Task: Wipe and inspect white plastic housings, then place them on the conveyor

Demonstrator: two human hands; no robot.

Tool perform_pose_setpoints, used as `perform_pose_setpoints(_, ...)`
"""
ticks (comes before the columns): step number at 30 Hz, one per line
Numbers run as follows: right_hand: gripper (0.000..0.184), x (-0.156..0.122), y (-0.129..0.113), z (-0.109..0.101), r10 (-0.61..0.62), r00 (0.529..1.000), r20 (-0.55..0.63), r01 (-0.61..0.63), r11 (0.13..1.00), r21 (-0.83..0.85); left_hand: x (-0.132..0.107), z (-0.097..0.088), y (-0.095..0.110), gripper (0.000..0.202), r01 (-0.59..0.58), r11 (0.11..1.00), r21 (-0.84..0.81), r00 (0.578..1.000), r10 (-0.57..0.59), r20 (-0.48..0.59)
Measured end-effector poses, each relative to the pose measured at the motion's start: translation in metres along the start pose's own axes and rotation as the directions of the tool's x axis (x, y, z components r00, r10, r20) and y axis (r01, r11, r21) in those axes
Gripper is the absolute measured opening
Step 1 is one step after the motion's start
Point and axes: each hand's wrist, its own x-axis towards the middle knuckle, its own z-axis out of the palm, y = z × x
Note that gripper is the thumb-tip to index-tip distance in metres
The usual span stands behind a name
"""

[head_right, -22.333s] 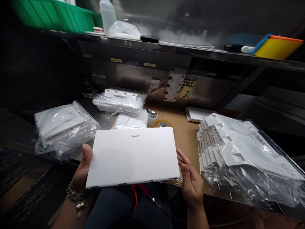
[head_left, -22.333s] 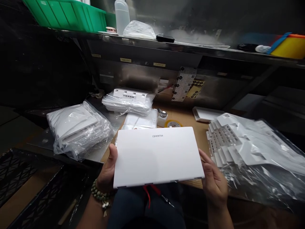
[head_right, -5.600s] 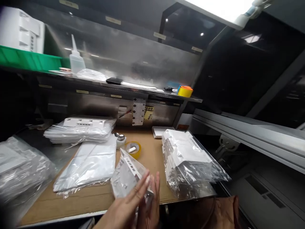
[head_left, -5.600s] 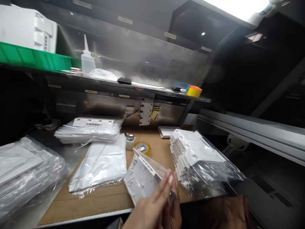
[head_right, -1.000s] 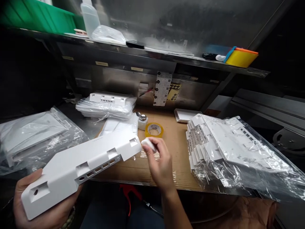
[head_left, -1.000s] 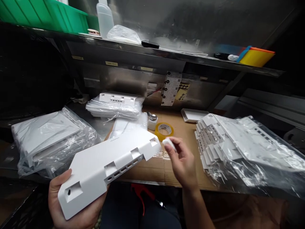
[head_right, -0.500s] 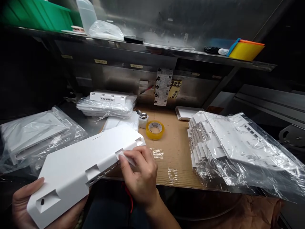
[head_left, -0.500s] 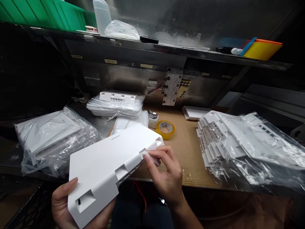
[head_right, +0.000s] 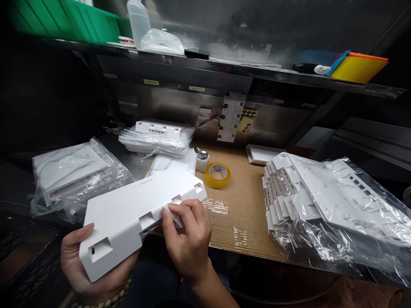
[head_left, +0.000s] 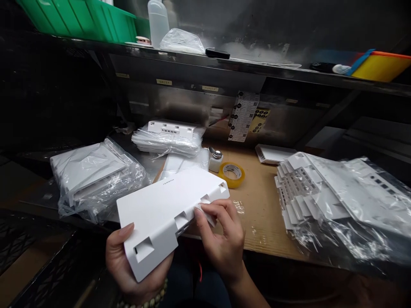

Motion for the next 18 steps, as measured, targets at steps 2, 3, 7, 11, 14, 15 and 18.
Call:
perform_pose_setpoints(2, 0.016, -0.003, -0.005, 0.004, -0.015, 1.0, 0.019, 0.015, 1.0, 0.012, -0.001, 0.006, -0.001, 0.035, 0.093, 0.977, -0.193, 0.992, -0.107, -0.065)
perform_pose_setpoints(3, 0.016, -0.004, -0.008, 0.005, -0.021, 0.999, 0.038, 0.02, 0.999, 0.034, -0.001, 0.008, -0.002, 0.035, 0.11, 0.963, -0.245, 0.987, -0.134, -0.084)
perform_pose_setpoints(7, 0.011, -0.006, -0.014, 0.0, 0.039, 0.991, 0.13, -0.065, 0.978, 0.199, 0.002, 0.009, -0.006, 0.034, 0.1, 0.959, -0.264, 0.987, -0.13, -0.099)
perform_pose_setpoints(11, 0.012, -0.004, -0.009, -0.006, 0.126, 0.989, 0.079, -0.138, 0.974, 0.18, 0.006, 0.009, -0.004, 0.032, 0.082, 0.939, -0.334, 0.991, -0.112, -0.071)
perform_pose_setpoints(14, 0.013, -0.006, -0.009, -0.003, 0.091, 0.986, 0.137, -0.114, 0.98, 0.165, 0.008, 0.006, -0.006, 0.029, 0.113, 0.927, -0.358, 0.992, -0.125, -0.009)
perform_pose_setpoints(15, 0.014, -0.008, -0.01, 0.0, 0.07, 0.985, 0.158, -0.097, 0.982, 0.165, 0.009, 0.005, -0.007, 0.028, 0.123, 0.925, -0.36, 0.991, -0.133, -0.002)
perform_pose_setpoints(18, 0.015, -0.012, -0.015, 0.009, 0.01, 0.987, 0.161, -0.033, 0.99, 0.14, 0.011, -0.001, -0.014, 0.029, 0.112, 0.936, -0.333, 0.993, -0.113, 0.017)
